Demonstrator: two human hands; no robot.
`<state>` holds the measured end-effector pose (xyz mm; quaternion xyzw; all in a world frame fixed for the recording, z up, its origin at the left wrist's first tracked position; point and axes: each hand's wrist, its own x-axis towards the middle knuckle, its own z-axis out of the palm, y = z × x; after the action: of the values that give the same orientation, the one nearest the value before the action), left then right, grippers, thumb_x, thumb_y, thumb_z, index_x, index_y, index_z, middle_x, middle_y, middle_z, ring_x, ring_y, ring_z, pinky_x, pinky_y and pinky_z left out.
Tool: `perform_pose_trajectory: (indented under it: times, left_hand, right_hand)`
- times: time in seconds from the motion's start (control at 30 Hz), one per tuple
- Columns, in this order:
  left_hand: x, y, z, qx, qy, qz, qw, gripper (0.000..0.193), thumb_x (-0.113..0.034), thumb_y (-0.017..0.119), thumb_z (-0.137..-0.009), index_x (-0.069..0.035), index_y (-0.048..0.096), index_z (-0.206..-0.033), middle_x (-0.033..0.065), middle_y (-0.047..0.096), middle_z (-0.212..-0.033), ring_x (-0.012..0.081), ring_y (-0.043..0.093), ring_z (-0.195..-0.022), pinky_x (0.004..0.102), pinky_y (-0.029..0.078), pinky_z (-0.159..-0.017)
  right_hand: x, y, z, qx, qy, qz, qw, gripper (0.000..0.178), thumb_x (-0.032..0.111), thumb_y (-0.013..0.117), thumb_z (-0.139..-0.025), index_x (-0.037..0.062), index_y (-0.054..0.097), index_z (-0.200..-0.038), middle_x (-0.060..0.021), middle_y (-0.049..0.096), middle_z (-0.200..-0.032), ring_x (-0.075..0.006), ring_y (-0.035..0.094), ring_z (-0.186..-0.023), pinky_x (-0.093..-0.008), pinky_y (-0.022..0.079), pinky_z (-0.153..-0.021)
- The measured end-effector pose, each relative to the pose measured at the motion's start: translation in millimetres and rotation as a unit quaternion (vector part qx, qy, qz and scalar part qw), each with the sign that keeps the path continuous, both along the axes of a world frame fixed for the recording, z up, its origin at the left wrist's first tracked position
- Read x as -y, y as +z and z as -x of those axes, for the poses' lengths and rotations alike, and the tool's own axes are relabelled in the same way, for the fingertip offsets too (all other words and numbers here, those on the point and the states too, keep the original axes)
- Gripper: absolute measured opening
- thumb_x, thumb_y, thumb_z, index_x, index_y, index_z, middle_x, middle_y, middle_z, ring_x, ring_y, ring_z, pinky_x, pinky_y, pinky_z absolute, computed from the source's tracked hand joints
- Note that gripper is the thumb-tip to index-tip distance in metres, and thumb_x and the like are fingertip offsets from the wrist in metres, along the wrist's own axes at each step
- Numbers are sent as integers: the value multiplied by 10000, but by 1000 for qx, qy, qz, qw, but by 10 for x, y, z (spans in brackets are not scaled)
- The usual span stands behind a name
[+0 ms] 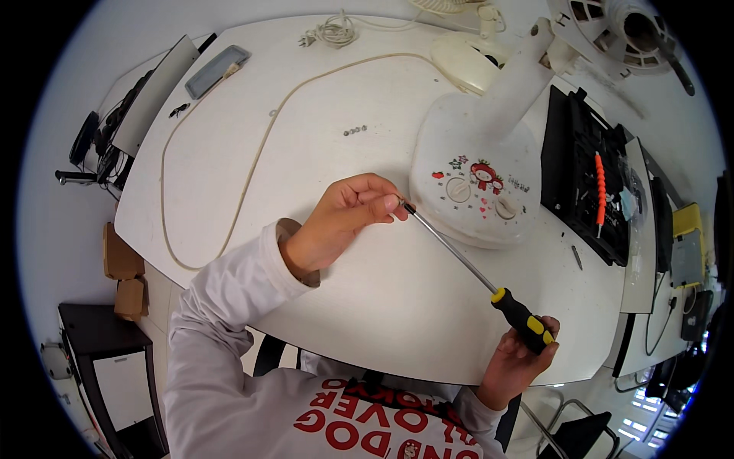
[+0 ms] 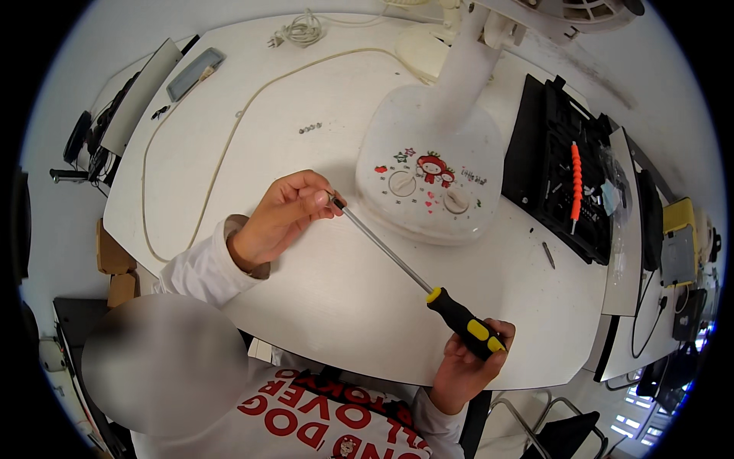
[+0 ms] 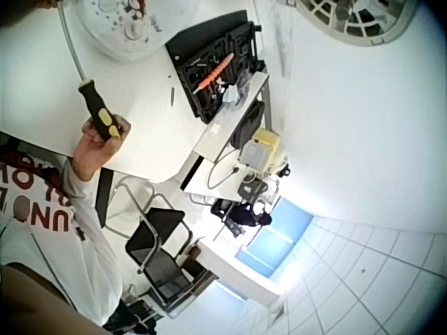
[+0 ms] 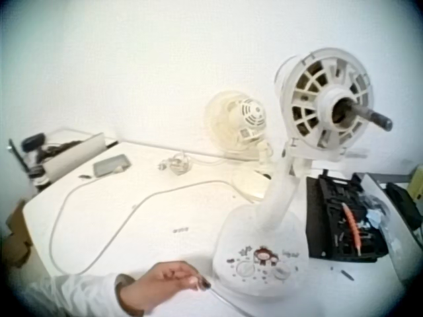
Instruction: The person assembles a small white desk fan on a white table using a screwdriver. They attach the fan head to the base, secure it with screws, and then attach the front grille.
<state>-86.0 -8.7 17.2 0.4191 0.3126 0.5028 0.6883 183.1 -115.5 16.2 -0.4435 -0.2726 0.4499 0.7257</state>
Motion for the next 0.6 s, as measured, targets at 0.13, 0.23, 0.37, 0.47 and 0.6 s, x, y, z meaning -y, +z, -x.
perform_pose_trajectory:
  times: [0.13, 0.23, 0.37, 0.47, 0.6]
  left_hand:
    - [-5, -16, -2, 22, 0, 9, 1000, 118, -124, 539, -882, -34, 564, -955, 69, 621, -926, 148, 599, -858, 286, 468, -815]
    - [11, -31, 11, 6, 4, 4, 1000, 126, -122, 537, -883, -30, 564, -964, 67, 618, -930, 150, 604, -862, 292, 471, -826]
    - [-10, -8, 20, 10, 1, 48, 999, 153, -139, 528, -889, -19, 562, -979, 67, 615, -942, 147, 601, -860, 286, 466, -828]
    - [-15, -23, 16, 23, 16, 71, 997, 167, -154, 526, -892, -13, 561, -973, 66, 610, -949, 138, 589, -852, 280, 457, -833]
    - [-58, 8, 53, 16, 13, 45, 999, 124, -127, 548, -870, -13, 561, -916, 70, 598, -939, 169, 563, -835, 301, 439, -824]
  right_hand:
    - [18, 9, 23, 82, -19, -4, 996, 575, 546, 526, -810, 26, 418, -1028, -18, 435, -731, -88, 458, -526, -202, 379, -443]
    - [58, -49, -3, 117, -30, -7, 993, 611, 566, 544, -788, 18, 416, -1026, -34, 438, -769, -124, 507, -549, -220, 395, -430]
    - [32, 18, 55, 125, -9, 4, 992, 670, 586, 566, -762, 1, 414, -1051, -40, 442, -782, -156, 541, -555, -239, 428, -435]
    - [0, 48, 57, 122, 21, 5, 992, 674, 557, 578, -772, -16, 412, -1086, -66, 490, -833, -177, 569, -579, -245, 450, -449]
    - [14, 65, 43, 152, 101, 33, 983, 569, 422, 563, -840, -31, 406, -1146, -136, 546, -946, -221, 627, -720, -258, 500, -560]
